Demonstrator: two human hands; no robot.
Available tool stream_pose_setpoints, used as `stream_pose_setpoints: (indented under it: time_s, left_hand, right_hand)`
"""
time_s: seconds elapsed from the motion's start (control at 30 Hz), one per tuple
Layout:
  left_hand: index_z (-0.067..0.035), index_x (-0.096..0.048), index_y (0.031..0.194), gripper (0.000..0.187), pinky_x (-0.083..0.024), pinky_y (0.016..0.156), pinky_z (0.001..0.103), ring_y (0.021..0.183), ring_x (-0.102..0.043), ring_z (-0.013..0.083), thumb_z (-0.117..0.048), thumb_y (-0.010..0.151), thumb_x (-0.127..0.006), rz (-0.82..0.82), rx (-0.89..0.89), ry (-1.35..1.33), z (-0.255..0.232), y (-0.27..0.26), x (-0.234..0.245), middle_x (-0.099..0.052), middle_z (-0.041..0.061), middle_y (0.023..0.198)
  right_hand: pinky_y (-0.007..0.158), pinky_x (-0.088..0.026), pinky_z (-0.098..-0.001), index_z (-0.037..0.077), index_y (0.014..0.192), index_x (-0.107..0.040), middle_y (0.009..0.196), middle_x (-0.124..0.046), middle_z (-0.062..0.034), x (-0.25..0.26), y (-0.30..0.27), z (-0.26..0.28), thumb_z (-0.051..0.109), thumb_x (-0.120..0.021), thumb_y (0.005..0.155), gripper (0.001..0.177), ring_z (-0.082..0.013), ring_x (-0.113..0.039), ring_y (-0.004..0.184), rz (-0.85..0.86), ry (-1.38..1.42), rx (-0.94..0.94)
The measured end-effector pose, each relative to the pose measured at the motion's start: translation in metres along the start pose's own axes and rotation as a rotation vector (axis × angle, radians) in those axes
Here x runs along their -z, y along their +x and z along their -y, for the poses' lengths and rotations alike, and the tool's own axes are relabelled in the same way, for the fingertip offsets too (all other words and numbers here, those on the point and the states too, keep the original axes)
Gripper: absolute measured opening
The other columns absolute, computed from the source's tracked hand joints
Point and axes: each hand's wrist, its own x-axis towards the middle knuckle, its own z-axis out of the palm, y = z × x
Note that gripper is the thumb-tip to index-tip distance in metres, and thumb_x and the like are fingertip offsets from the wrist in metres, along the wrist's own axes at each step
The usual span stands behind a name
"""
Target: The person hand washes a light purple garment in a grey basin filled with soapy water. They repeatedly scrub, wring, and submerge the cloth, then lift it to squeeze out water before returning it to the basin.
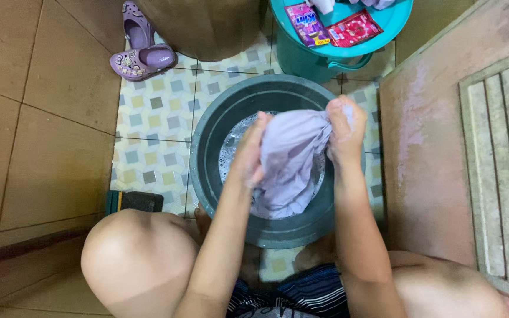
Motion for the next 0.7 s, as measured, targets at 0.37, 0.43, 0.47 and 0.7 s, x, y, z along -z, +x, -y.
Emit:
stream_pose_setpoints:
  time_s: [0.37,0.43,0.47,0.7]
  left_hand:
    - [-0.013,-0.064,0.122,0.026,-0.045,0.07,0.029,0.075,-0.054,0.0171,-0.015,0.096,-0.064,-0.359,-0.37,1.111,-0.002,0.06,0.054,-0.06,0.005,0.086]
    - [-0.018,-0.064,0.127,0.032,-0.048,0.079,0.035,0.087,-0.06,0.0242,-0.015,0.095,-0.062,-0.414,-0.39,1.31,0.02,0.076,0.079,-0.064,0.01,0.097]
    - [-0.021,-0.065,0.129,0.034,-0.048,0.088,0.041,0.099,-0.061,0.0279,-0.015,0.096,-0.061,-0.408,-0.42,1.422,0.035,0.082,0.093,-0.065,0.013,0.106]
    - [-0.016,-0.041,0.155,0.074,-0.02,0.11,0.074,0.145,-0.032,0.0444,-0.033,0.089,-0.068,-0.313,-0.35,1.827,0.118,0.105,0.183,-0.035,0.024,0.158]
  right_hand:
    - [0.087,-0.052,-0.0285,0.008,0.124,-0.063,0.102,-0.07,-0.0044,0.019,0.006,-0.066,0.027,-0.074,0.097,0.035,-0.0162,-0.068,0.096,0.025,-0.601,-0.071]
    - [0.094,-0.052,-0.0381,0.011,0.136,-0.057,0.116,-0.069,-0.0122,0.027,-0.005,-0.106,0.035,-0.077,0.093,0.053,-0.0268,-0.068,0.109,0.072,-0.81,-0.121]
    - [0.099,-0.051,-0.0457,0.013,0.144,-0.052,0.127,-0.065,-0.017,0.028,-0.013,-0.127,0.04,-0.078,0.093,0.063,-0.0339,-0.063,0.118,0.132,-0.915,-0.108]
    - [0.098,-0.014,-0.0889,0.029,0.157,-0.031,0.163,-0.028,-0.0229,0.007,-0.056,-0.212,0.06,-0.084,0.069,0.107,-0.0521,-0.018,0.147,0.342,-1.235,-0.358]
